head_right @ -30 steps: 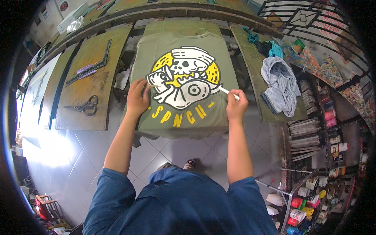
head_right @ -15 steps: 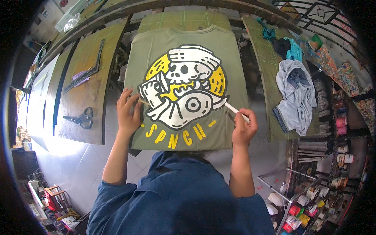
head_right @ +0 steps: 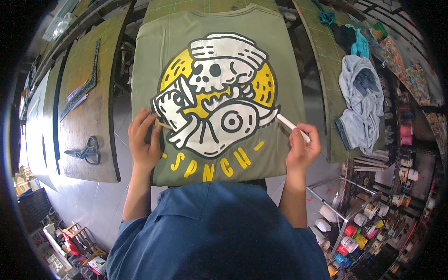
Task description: The person uses a white marker and a ruler to draw and refine a graphic design on a green t-shirt. They repeatedly reposition the ruler to create straight lines and add details to the skull and text elements on the shirt.
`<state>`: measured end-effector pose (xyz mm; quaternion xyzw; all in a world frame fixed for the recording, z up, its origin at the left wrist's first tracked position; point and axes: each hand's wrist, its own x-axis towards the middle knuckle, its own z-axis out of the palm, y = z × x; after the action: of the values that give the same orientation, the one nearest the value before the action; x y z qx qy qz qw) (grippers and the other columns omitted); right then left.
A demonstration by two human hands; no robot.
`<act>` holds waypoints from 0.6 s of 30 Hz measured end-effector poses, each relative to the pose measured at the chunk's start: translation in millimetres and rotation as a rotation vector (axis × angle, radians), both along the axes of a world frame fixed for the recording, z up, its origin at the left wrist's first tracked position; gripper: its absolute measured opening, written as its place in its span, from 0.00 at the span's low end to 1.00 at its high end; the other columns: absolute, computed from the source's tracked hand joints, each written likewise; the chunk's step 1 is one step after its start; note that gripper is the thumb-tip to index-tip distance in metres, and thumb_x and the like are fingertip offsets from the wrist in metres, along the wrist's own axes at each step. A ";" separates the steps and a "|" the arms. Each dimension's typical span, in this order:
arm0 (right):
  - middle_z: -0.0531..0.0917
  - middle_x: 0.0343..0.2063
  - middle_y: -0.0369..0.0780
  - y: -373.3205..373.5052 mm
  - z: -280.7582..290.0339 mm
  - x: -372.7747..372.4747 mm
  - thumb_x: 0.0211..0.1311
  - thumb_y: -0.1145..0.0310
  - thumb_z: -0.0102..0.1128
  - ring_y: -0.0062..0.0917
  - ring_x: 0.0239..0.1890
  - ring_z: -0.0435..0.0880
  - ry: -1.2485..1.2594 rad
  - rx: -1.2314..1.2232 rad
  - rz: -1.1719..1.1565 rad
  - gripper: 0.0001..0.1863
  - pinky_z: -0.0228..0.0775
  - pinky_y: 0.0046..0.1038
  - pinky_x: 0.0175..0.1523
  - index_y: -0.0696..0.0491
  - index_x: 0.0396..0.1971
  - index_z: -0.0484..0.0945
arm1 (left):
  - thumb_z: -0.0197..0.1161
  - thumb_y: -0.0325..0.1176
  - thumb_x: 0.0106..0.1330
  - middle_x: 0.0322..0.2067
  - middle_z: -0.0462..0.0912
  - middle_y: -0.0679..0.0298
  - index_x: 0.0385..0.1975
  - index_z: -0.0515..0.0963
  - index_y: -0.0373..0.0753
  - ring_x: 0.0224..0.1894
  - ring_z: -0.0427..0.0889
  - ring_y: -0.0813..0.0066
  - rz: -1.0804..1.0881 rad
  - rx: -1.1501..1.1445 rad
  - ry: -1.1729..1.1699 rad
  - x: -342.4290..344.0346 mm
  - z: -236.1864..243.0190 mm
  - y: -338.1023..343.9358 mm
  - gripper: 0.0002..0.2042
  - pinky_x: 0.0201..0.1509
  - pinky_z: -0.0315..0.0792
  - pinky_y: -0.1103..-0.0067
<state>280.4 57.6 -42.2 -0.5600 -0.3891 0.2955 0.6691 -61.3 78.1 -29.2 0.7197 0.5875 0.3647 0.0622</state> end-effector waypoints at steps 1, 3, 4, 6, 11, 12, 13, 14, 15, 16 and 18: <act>0.71 0.18 0.35 0.5 1.0 0.7 0.55 0.79 0.54 0.12 0.18 0.65 0.006 0.003 -0.008 0.03 0.54 0.15 0.22 0.61 0.30 0.72 | 0.59 0.24 0.53 0.46 0.75 0.55 0.39 0.76 0.37 0.55 0.71 0.56 -0.014 -0.020 0.007 0.1 2.8 2.0 0.12 0.54 0.59 0.68; 0.71 0.18 0.35 -1.6 6.9 -4.4 0.55 0.80 0.53 0.13 0.18 0.65 0.012 -0.006 -0.010 0.03 0.54 0.15 0.22 0.61 0.30 0.72 | 0.59 0.25 0.54 0.47 0.75 0.56 0.40 0.77 0.38 0.56 0.71 0.58 -0.036 -0.068 -0.012 -2.9 2.5 1.2 0.12 0.57 0.57 0.69; 0.71 0.18 0.35 -3.7 5.9 -6.0 0.55 0.80 0.53 0.13 0.18 0.66 0.030 -0.014 -0.005 0.04 0.54 0.15 0.22 0.61 0.31 0.71 | 0.59 0.25 0.54 0.48 0.75 0.55 0.40 0.77 0.38 0.56 0.71 0.58 -0.039 -0.086 0.017 -4.4 3.3 -1.4 0.12 0.57 0.57 0.69; 0.70 0.18 0.35 -3.0 6.2 -3.0 0.55 0.80 0.53 0.13 0.18 0.66 0.060 0.003 -0.001 0.04 0.54 0.15 0.23 0.61 0.31 0.71 | 0.59 0.25 0.55 0.48 0.75 0.55 0.41 0.76 0.38 0.56 0.71 0.58 -0.051 -0.090 0.070 -4.9 10.5 -0.6 0.13 0.59 0.56 0.69; 0.70 0.20 0.36 -0.6 12.0 -3.5 0.57 0.78 0.50 0.16 0.19 0.66 0.166 0.047 0.064 0.05 0.57 0.19 0.25 0.61 0.33 0.70 | 0.61 0.25 0.53 0.46 0.77 0.55 0.39 0.78 0.37 0.52 0.73 0.57 -0.069 0.129 -0.016 -18.9 39.2 46.4 0.12 0.54 0.63 0.71; 0.70 0.20 0.36 7.7 20.4 -6.7 0.57 0.78 0.49 0.16 0.19 0.66 0.219 0.101 0.115 0.05 0.58 0.20 0.26 0.61 0.34 0.70 | 0.62 0.25 0.53 0.45 0.77 0.56 0.39 0.78 0.37 0.50 0.74 0.57 -0.105 0.164 0.005 -18.7 43.4 61.8 0.12 0.53 0.64 0.71; 0.70 0.20 0.37 17.2 29.2 -9.8 0.58 0.77 0.48 0.17 0.20 0.66 0.273 0.153 0.166 0.05 0.58 0.21 0.26 0.61 0.34 0.70 | 0.62 0.25 0.53 0.44 0.78 0.56 0.38 0.78 0.37 0.49 0.75 0.58 -0.142 0.198 0.027 -18.1 42.5 77.7 0.12 0.52 0.66 0.72; 0.70 0.20 0.37 30.7 39.7 -13.1 0.57 0.77 0.48 0.16 0.20 0.66 0.249 0.152 0.216 0.06 0.58 0.21 0.26 0.61 0.35 0.70 | 0.63 0.25 0.52 0.42 0.79 0.57 0.38 0.78 0.37 0.47 0.76 0.58 -0.191 0.195 -0.013 -13.8 41.3 93.9 0.12 0.50 0.67 0.72; 0.70 0.20 0.37 48.3 48.6 -17.7 0.57 0.76 0.47 0.16 0.20 0.66 0.221 0.160 0.264 0.07 0.58 0.22 0.27 0.61 0.35 0.70 | 0.63 0.26 0.52 0.40 0.80 0.57 0.38 0.78 0.37 0.44 0.77 0.58 -0.243 0.201 -0.054 -6.7 37.4 112.4 0.12 0.48 0.68 0.72; 0.71 0.19 0.36 68.2 59.0 -26.8 0.57 0.77 0.48 0.16 0.20 0.66 0.138 0.161 0.311 0.07 0.58 0.21 0.27 0.61 0.35 0.70 | 0.64 0.27 0.51 0.36 0.81 0.57 0.36 0.78 0.36 0.40 0.77 0.59 -0.248 0.207 -0.085 1.1 30.0 131.7 0.11 0.45 0.69 0.72; 0.72 0.19 0.36 114.4 59.3 -44.5 0.56 0.78 0.51 0.15 0.20 0.67 -0.030 0.165 0.429 0.06 0.58 0.19 0.25 0.62 0.33 0.72 | 0.65 0.30 0.52 0.33 0.81 0.57 0.35 0.79 0.38 0.39 0.78 0.59 -0.244 0.216 -0.154 13.2 11.7 166.8 0.11 0.42 0.70 0.71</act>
<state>235.9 172.1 17.2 -0.4122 -0.5319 0.3897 0.6288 -48.0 244.9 -17.5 0.7581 0.4468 0.4695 0.0730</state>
